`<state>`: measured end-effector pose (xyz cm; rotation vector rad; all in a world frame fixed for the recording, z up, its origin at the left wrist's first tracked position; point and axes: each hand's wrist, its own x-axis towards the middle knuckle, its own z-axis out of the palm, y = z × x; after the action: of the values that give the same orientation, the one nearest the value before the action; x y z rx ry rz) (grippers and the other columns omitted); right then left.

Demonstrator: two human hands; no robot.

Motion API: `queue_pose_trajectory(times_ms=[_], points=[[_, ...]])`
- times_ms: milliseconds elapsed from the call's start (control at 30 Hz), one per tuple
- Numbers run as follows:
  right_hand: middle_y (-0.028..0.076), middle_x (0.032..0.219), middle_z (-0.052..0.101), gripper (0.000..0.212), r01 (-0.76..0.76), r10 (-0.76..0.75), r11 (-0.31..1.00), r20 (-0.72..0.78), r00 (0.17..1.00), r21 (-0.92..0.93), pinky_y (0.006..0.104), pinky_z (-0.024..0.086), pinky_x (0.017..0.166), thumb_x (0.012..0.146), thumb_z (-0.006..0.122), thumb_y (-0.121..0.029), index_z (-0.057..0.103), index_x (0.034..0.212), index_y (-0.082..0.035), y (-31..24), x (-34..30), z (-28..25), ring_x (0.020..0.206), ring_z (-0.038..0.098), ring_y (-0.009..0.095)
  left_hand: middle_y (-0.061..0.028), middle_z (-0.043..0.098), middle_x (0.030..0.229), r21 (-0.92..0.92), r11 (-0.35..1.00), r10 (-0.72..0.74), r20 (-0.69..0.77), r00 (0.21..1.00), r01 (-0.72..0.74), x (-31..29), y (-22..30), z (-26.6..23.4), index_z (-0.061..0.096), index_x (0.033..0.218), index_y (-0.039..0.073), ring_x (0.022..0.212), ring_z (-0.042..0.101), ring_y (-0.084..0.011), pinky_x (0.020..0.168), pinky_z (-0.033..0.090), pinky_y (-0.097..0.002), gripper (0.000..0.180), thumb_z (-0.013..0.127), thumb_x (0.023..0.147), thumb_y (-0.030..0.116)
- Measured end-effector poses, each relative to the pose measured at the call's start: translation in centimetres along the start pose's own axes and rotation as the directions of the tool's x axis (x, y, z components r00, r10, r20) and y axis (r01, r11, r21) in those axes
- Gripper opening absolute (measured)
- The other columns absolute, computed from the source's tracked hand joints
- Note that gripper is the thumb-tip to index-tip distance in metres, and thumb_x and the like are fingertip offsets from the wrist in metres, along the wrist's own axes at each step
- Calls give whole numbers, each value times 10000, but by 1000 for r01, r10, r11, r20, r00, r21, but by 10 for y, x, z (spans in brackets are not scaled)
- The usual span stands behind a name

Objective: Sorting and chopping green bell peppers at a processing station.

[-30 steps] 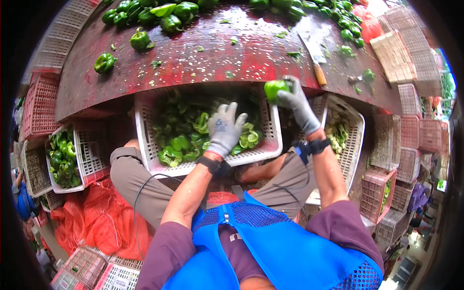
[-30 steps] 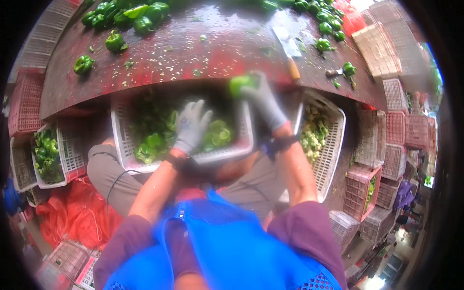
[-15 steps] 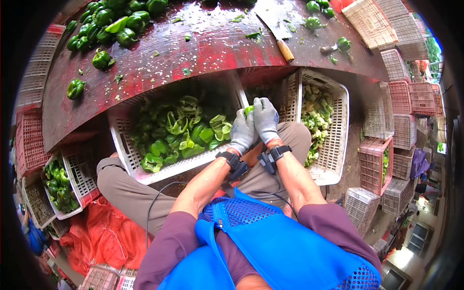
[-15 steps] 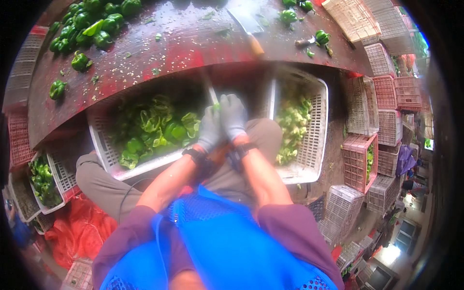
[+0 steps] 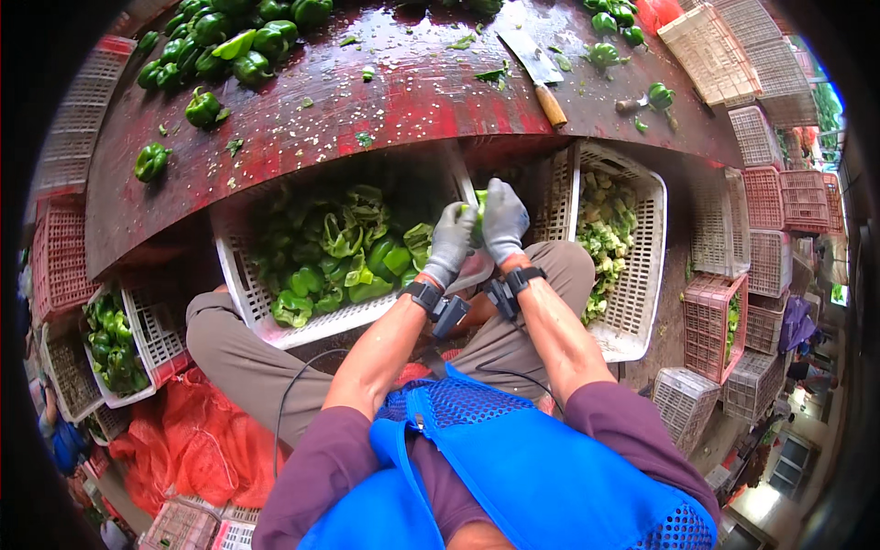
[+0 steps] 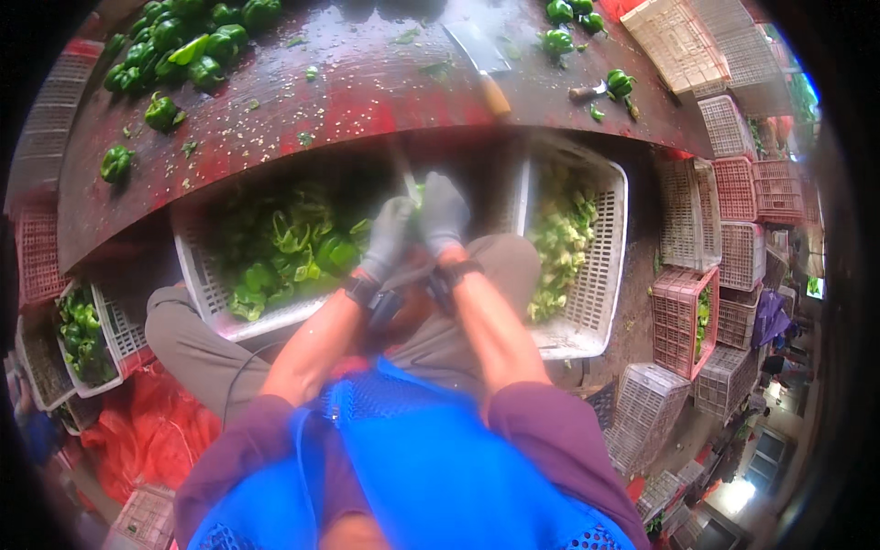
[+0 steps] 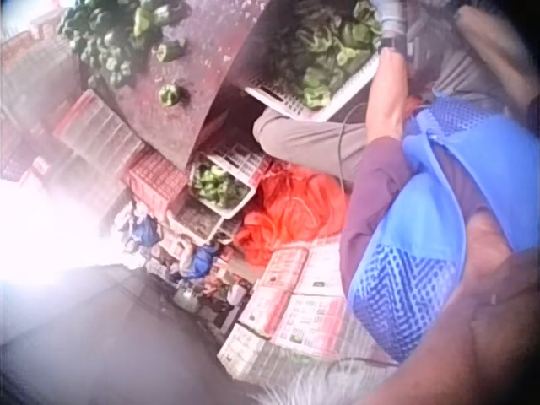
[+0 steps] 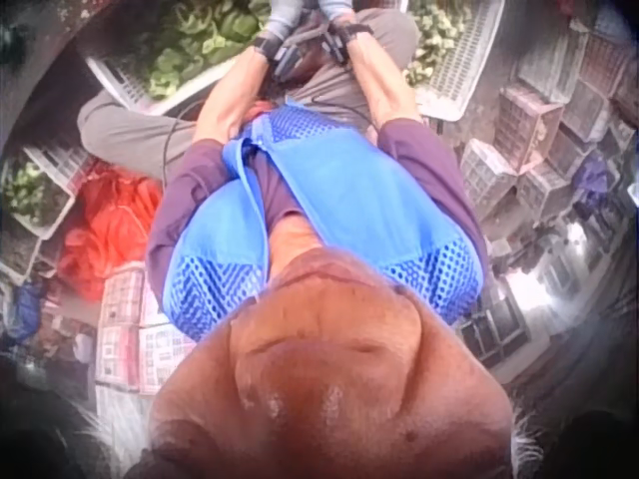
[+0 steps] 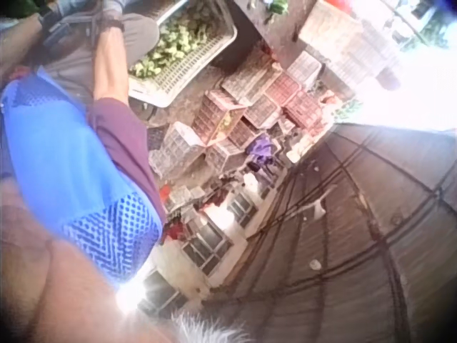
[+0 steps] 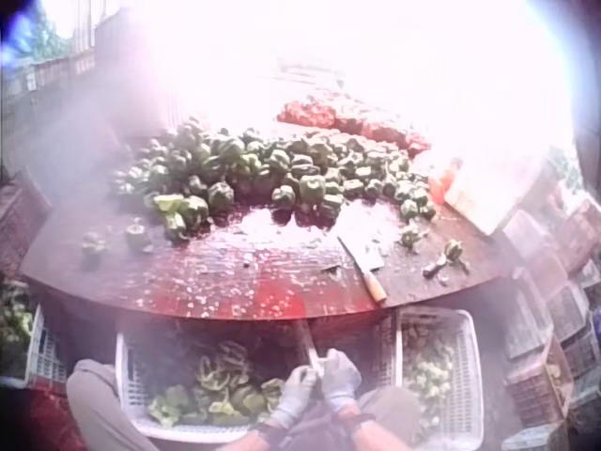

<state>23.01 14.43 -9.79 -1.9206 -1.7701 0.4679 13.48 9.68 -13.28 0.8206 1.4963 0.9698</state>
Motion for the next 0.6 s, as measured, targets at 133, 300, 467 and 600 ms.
queue_pose_trajectory(times_ms=[133,300,467,600], points=[[135,726,643,432,205,-132,891,-202,970,404,391,476,622,1011,418,-361,628,832,-28,-37,-18,-4,648,626,253,-49,643,868,-315,949,74,134,988,-29,-10,-11,-24,564,1284,89,517,550,-111,451,486,-276,392,568,1000,360],[145,895,707,375,-624,2,-246,644,765,742,448,580,725,988,478,-431,635,976,-91,-61,-7,12,772,688,336,-70,603,1280,-874,405,156,356,921,269,-32,-7,-43,479,1391,123,1226,561,-202,1026,472,-386,440,548,974,247],[143,1097,684,307,-737,-344,-533,689,638,416,505,534,906,978,499,-375,647,1012,-109,-72,-5,8,1077,626,365,-43,628,1139,-737,671,142,231,962,78,-34,-7,-96,529,1306,114,945,666,-140,751,576,-312,362,557,948,159],[155,1092,685,342,-757,-332,-399,688,645,517,510,539,900,999,482,-400,632,1043,-97,-100,-3,-7,1031,650,373,-70,626,1166,-240,923,311,12,950,-299,-31,-22,-133,502,1352,83,1026,651,-198,853,551,-329,487,643,898,192]])
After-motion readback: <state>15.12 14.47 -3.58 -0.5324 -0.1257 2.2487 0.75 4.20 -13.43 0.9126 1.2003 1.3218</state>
